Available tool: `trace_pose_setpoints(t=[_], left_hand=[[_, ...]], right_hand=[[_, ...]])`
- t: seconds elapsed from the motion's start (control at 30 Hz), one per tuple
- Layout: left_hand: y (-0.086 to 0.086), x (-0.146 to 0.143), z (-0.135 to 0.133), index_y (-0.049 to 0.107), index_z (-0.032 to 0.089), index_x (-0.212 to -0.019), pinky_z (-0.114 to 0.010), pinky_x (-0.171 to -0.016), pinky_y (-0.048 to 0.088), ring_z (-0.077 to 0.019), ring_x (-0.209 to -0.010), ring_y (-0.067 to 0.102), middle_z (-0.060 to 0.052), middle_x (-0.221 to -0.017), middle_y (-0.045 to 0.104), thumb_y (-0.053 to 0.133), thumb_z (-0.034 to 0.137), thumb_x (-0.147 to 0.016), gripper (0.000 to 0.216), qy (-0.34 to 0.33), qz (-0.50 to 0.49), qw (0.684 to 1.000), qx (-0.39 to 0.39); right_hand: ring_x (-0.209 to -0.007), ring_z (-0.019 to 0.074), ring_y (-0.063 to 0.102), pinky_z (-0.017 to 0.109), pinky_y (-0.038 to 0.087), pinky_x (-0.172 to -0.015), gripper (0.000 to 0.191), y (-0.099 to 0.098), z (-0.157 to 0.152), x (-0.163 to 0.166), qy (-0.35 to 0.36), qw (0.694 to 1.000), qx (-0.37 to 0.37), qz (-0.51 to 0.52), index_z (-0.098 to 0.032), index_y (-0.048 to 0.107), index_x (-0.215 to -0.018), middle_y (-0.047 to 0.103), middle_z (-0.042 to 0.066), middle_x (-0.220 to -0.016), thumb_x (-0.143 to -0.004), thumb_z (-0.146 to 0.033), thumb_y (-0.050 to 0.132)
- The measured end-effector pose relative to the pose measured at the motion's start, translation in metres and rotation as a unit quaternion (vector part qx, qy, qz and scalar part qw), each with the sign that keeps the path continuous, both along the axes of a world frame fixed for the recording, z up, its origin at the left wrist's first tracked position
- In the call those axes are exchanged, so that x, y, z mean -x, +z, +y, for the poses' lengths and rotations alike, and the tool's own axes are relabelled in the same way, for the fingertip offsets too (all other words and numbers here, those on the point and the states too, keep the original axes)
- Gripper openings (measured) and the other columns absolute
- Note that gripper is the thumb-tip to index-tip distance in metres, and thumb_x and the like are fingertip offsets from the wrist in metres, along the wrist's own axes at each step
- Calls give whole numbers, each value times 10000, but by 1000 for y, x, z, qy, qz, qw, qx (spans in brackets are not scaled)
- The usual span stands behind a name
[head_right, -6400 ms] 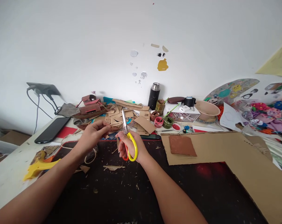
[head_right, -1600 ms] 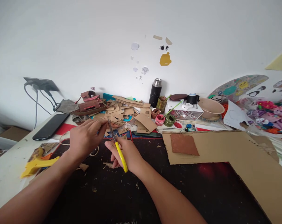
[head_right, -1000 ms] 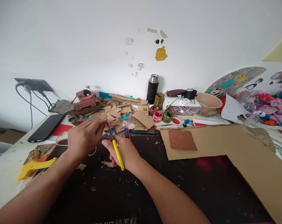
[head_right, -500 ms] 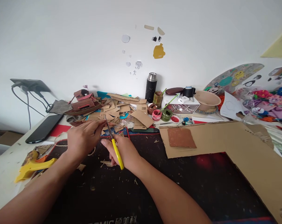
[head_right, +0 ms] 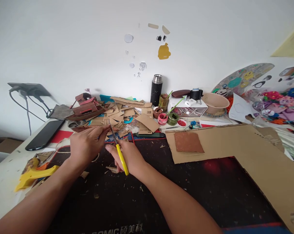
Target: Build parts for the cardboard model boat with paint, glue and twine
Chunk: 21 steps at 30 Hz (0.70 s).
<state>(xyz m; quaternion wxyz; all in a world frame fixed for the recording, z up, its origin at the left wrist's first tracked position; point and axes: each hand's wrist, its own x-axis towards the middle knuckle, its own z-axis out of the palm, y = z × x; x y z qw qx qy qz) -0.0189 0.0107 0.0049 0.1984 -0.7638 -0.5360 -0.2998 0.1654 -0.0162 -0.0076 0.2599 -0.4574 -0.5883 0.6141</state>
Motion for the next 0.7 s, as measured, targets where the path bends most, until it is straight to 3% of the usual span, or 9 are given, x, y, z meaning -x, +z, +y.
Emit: trace_pose_setpoints(t=[0.3,0.7], left_hand=[[-2,0,1,847,235,-1034,-303,-608,455,-221,-800,827,-46,-949,877,580,285,-1079,275,-7,15,999,-34],[-1,1,-1,847,243,-1010,-322,-599,431,-242,-842,835,-48,-993,879,524,337,-1099,349,23,10,1000,18]], right_hand=[[-355,122,572,188,420,-384,440,-5,1,-2,2,1000,-11,2,-243,528,-911,568,-89,-479,-1017,-655,641],[-319,141,531,208,400,-363,486,-1,4,-3,11,1000,-4,-5,-245,553,-887,522,-84,-402,-980,-711,651]])
